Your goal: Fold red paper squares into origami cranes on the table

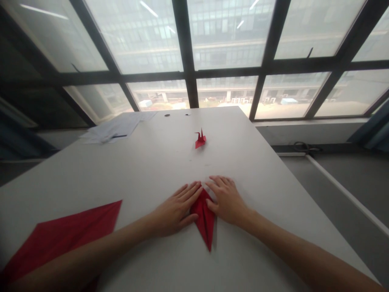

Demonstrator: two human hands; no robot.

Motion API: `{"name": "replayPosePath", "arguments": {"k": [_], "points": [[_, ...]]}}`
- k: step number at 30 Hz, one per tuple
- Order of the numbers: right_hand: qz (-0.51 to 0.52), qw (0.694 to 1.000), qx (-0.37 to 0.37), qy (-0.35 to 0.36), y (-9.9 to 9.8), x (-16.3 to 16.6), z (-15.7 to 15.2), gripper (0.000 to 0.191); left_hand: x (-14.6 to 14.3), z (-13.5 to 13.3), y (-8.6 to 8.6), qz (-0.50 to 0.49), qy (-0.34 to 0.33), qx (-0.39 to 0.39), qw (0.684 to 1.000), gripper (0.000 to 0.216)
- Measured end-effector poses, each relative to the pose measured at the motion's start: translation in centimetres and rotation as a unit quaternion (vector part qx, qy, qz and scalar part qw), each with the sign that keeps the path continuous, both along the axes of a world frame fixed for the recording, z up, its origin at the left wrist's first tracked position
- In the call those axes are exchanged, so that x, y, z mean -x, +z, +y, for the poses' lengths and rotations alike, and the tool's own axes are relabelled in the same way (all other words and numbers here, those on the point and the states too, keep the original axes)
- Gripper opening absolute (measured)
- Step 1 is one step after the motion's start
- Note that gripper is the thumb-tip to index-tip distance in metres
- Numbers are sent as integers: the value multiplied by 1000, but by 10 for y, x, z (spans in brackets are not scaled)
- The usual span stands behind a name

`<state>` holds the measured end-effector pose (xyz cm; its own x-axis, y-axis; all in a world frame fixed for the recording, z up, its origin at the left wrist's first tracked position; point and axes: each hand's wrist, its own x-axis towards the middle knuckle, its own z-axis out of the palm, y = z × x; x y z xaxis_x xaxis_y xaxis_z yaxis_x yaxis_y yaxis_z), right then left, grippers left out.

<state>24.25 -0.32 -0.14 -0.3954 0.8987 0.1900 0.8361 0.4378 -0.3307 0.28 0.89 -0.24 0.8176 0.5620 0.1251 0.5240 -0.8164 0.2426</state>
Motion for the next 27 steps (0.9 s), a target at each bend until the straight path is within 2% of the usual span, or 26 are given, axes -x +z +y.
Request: {"name": "replayPosePath", "arguments": {"k": [2,6,11,16,20,24,27], "points": [[29,999,-1,-28,4,3,-5,41,-1,1,-1,-29,29,-1,999,67],[32,997,54,-39,7,6,-13,44,-2,3,-7,-53,64,-23,996,51],[48,993,92,-53,6,9,-13,35,-4,4,-10,-85,76,-12,993,62],[191,970,139,-54,3,5,-1,14,-5,10,-8,-193,135,42,971,69],[299,943,128,-63,-1,0,10,7,-3,20,-5,-268,157,75,947,59],[315,938,114,-90,-5,-3,17,11,-1,19,2,-278,175,12,944,38],[231,959,115,-116,-5,-4,15,14,-4,10,8,-215,121,-6,969,37]]}}
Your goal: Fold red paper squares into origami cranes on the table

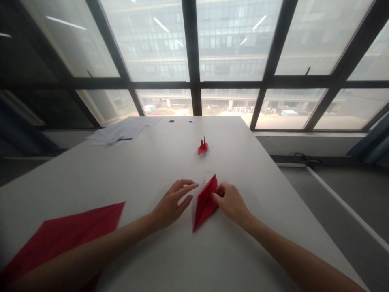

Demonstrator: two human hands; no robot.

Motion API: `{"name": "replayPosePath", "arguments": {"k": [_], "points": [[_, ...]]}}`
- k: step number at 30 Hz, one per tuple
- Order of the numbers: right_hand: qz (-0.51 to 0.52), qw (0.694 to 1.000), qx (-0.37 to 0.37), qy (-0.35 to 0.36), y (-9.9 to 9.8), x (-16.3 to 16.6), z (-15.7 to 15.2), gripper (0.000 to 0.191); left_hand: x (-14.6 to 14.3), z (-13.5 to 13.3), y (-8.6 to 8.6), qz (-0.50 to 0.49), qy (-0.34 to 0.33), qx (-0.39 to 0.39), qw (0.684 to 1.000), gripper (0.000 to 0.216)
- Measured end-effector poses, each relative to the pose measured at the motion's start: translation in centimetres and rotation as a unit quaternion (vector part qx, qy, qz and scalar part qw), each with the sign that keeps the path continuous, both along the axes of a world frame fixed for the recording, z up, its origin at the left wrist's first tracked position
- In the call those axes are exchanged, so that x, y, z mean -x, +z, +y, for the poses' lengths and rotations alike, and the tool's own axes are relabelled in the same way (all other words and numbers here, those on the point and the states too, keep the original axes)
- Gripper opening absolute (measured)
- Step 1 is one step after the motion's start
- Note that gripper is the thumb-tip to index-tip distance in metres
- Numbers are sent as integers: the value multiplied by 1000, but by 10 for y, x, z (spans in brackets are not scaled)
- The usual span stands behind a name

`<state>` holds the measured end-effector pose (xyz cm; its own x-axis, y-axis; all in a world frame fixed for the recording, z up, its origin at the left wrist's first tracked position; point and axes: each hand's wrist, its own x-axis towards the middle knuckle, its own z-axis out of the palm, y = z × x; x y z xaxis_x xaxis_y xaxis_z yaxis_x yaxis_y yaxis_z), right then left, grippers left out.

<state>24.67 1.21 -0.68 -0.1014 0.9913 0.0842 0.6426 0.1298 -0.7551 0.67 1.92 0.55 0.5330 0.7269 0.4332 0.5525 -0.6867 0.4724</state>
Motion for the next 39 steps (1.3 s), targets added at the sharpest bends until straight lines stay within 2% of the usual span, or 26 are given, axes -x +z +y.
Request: {"name": "replayPosePath", "arguments": {"k": [3,5,6,8,10,12,17,21,23,26,30,39], "points": [[-164,985,-28,-47,3,-1,-5,16,-3,-6,1,93,-89,10,992,40],[-206,972,-95,-61,6,-1,-8,14,-4,-7,0,140,-123,5,982,42],[-208,967,-139,-40,8,-2,-8,13,-3,-6,-1,157,-133,1,979,44],[-204,953,-217,49,10,-3,-7,22,-2,-4,-3,180,-142,-6,973,47],[-215,935,-246,140,9,-4,-5,29,0,-4,-3,182,-141,-11,973,48],[-236,929,-232,165,7,-3,-4,28,0,-6,-1,166,-127,-17,978,48],[-288,935,-195,76,5,3,-9,13,-1,-10,0,177,-141,-38,973,52],[-317,928,-190,43,6,4,-11,15,0,-5,-3,193,-139,-43,970,43],[-304,931,-198,47,5,3,-11,12,0,-1,-4,175,-135,-36,975,36],[-266,934,-224,88,3,2,-9,23,0,4,-6,140,-128,-24,982,32],[-249,932,-215,151,3,2,-8,28,2,9,-13,149,-119,-22,982,44],[-289,929,-208,100,8,8,-15,23,6,11,-13,217,-117,1,969,54]]}}
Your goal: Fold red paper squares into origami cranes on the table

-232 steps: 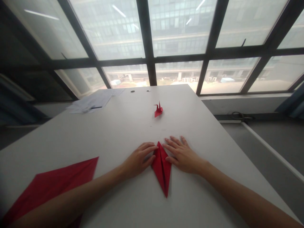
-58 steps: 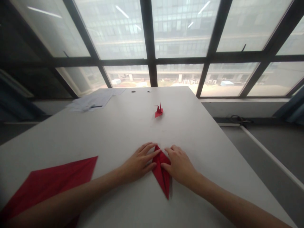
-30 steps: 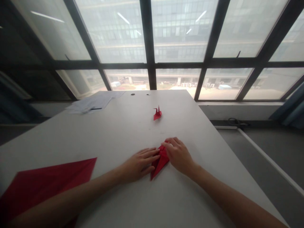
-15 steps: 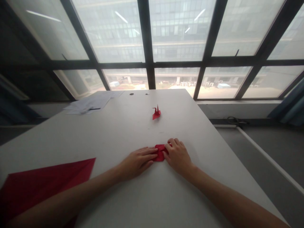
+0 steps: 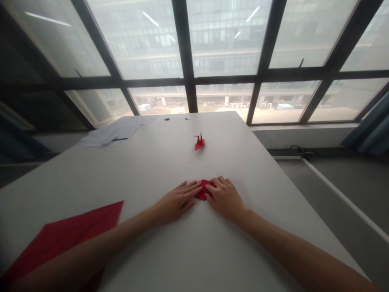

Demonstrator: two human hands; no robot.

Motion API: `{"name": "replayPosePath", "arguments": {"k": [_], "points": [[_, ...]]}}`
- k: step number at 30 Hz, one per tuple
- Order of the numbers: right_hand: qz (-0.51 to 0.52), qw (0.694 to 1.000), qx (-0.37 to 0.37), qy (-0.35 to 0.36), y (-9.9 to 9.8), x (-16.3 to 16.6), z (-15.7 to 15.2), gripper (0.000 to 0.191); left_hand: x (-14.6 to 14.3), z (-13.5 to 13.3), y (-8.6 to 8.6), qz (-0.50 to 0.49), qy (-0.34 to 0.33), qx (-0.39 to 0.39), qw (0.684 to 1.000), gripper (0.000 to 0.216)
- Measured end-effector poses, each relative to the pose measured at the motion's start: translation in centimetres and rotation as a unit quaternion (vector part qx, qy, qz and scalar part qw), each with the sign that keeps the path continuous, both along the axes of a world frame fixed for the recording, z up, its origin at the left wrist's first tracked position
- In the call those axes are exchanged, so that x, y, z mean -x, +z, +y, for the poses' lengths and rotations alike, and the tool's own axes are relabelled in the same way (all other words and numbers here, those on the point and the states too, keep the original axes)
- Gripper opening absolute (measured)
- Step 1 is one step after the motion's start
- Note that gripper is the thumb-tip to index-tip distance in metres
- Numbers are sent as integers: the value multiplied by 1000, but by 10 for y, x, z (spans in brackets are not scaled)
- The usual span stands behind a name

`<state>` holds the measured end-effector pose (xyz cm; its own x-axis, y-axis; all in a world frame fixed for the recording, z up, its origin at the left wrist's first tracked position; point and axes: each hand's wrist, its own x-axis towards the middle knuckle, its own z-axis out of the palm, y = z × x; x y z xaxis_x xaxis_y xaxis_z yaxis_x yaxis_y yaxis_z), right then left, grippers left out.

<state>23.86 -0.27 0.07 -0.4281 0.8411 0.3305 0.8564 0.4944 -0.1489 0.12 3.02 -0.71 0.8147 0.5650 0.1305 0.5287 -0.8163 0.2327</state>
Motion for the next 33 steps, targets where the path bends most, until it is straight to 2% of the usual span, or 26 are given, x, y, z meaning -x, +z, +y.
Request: {"name": "replayPosePath", "arguments": {"k": [5,8,13,15,18,19,21,26,29,31,33], "points": [[5,1000,-3,-12,-2,-1,-1,19,0,-1,1,27,1,-18,999,58],[5,1000,0,-24,-3,-4,0,20,2,0,-3,29,54,-47,997,54],[9,999,1,-35,-4,-6,1,21,6,1,-8,37,183,-89,978,54],[11,999,0,-36,-3,-6,1,21,5,-1,-6,29,160,-99,982,55],[11,999,-2,-38,-3,-5,0,19,2,-6,-2,37,35,-90,995,59],[10,999,-3,-40,-3,-5,0,18,1,-8,-2,37,17,-84,996,62],[6,999,-4,-46,-3,-5,0,18,1,-11,-3,38,26,-76,996,64],[-3,999,-3,-54,-3,-7,1,21,7,-13,-8,48,130,-69,988,65],[2,998,0,-57,-4,-9,2,24,7,-10,-7,30,166,-73,983,57],[11,999,3,-51,-4,-10,2,26,6,-6,-6,5,149,-74,986,52],[15,999,5,-38,-4,-10,3,29,5,-1,-5,-6,97,-66,993,53]]}}
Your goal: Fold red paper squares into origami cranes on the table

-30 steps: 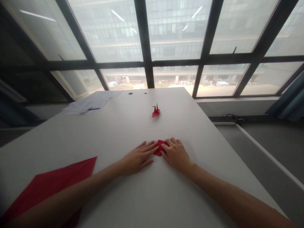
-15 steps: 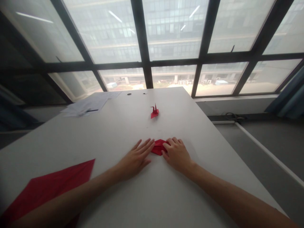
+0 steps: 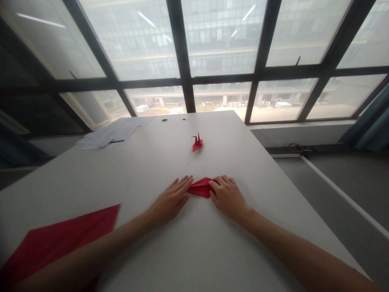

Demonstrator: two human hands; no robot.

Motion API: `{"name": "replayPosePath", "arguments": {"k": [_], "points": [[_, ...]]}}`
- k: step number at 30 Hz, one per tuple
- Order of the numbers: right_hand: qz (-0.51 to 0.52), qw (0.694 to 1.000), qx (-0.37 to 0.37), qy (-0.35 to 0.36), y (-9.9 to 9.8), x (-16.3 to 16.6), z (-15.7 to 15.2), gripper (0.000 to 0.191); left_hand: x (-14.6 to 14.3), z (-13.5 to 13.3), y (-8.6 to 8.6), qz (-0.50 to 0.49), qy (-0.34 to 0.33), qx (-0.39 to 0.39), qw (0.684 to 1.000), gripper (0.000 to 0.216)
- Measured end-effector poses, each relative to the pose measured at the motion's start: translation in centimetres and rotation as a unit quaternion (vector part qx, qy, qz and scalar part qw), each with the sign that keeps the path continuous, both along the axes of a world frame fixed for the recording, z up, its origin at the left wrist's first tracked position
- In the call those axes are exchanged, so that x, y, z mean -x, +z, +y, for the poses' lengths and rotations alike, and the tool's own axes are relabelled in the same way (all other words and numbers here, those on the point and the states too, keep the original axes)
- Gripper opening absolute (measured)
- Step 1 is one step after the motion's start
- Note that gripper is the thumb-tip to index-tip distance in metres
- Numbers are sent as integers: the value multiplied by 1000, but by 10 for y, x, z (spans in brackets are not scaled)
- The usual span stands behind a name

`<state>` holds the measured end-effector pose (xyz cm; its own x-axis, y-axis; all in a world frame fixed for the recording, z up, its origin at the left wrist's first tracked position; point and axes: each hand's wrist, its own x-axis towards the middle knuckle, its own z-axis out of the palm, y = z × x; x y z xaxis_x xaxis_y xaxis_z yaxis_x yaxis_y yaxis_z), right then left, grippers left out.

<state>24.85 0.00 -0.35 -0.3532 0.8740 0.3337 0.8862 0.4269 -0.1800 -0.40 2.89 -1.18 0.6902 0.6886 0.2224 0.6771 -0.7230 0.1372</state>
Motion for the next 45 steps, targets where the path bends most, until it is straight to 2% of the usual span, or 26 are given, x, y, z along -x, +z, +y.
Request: {"name": "replayPosePath", "arguments": {"k": [3,9,12,14,18,20,24,31,34,38,41,45], "points": [[-11,1000,1,8,1,0,0,31,0,2,1,26,-38,13,999,57],[-17,1000,1,-1,1,1,0,31,2,-9,-1,64,43,-16,997,55],[-16,1000,0,0,0,1,0,31,2,-8,-2,41,69,-39,996,53],[-14,1000,0,2,-1,1,1,31,2,-4,-1,10,40,-49,998,50],[-3,1000,0,9,-2,2,1,29,-2,3,3,-36,-74,-34,996,45],[3,1000,0,14,-2,2,0,27,-4,4,4,-44,-96,-19,994,40],[5,1000,0,22,-1,3,-1,26,-6,2,6,-59,-108,0,992,34],[15,999,-3,32,-1,3,-1,26,-2,5,6,-73,-83,6,994,28],[26,999,-13,36,-4,3,1,33,-2,6,6,-74,-74,15,994,27],[44,992,-13,121,-9,4,4,49,-3,4,7,-92,-64,18,993,39],[59,984,5,168,-11,4,7,44,-4,3,9,-80,-101,29,991,48],[81,984,13,159,-10,4,5,42,-5,3,9,-58,-143,45,987,49]]}}
